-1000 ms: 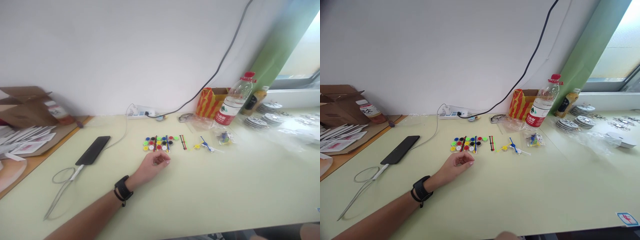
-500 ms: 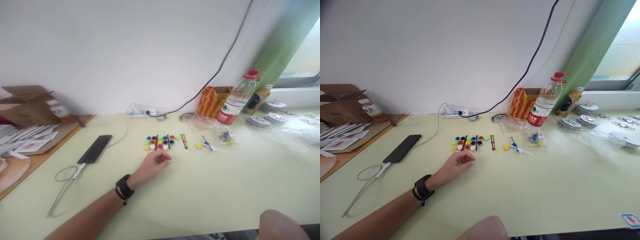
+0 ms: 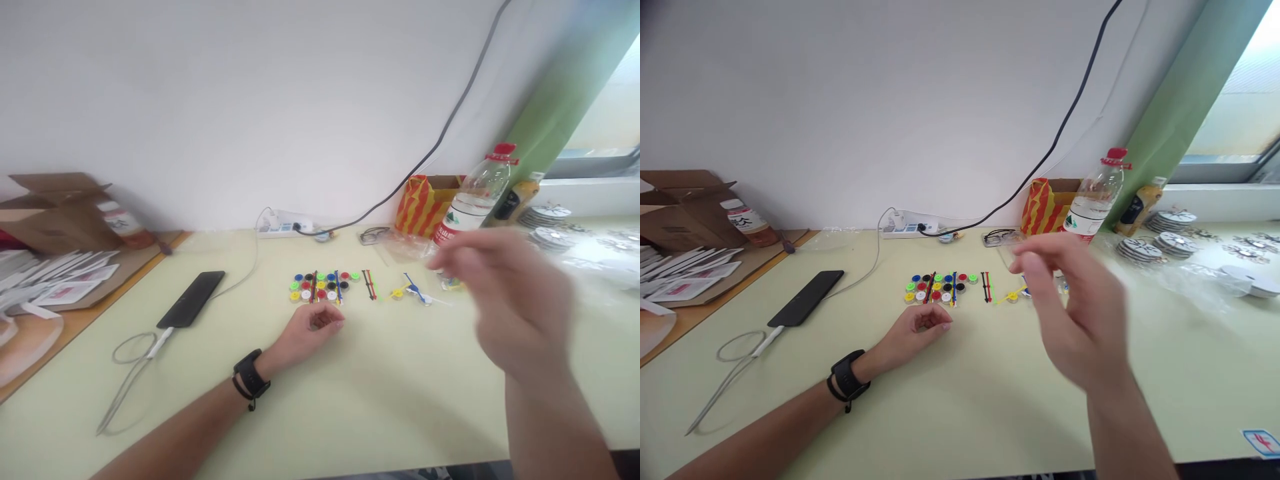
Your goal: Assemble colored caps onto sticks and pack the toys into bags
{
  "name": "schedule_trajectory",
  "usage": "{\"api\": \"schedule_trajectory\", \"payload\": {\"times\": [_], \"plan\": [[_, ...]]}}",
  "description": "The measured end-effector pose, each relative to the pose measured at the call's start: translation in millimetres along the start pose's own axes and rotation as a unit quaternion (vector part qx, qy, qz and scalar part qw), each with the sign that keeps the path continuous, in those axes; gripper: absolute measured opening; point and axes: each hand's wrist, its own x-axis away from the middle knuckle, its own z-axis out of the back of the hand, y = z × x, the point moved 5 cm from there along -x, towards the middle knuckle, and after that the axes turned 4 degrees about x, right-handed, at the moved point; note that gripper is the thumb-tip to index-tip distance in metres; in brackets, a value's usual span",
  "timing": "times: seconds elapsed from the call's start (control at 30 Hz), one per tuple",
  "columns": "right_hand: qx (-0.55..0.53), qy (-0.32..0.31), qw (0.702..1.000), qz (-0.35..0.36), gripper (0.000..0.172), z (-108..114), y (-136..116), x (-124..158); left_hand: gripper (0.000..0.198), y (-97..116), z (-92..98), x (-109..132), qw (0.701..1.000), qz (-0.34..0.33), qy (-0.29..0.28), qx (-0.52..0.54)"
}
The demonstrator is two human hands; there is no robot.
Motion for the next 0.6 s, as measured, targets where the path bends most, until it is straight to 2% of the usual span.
{"api": "schedule_trajectory", "payload": {"times": [0.07,0.1,0.2,0.27,0.33,0.6], "plan": [[0.078,-0.132,0.988,-0.023,0.017,-32,30,-25,0.020,0,0.6,0,1.000,0.003,0.002,-0.004],[0.123,-0.219,0.967,-0.035,0.017,-51,49,-27,0.020,0,0.8,0,1.000,0.004,0.002,-0.007],[0.208,-0.337,0.917,-0.055,0.021,-89,103,-12,0.019,1,0.4,0,1.000,0.007,-0.005,-0.014],[0.242,-0.364,0.896,-0.073,0.020,-104,128,3,0.019,2,0.1,0,1.000,0.009,-0.006,-0.012],[0.264,-0.373,0.886,-0.077,0.019,-112,142,13,0.018,2,0.0,0,1.000,0.010,-0.004,-0.012],[0.319,-0.362,0.872,-0.077,0.016,-105,160,13,0.019,4,-1.2,0,1.000,0.018,-0.003,-0.010]]}}
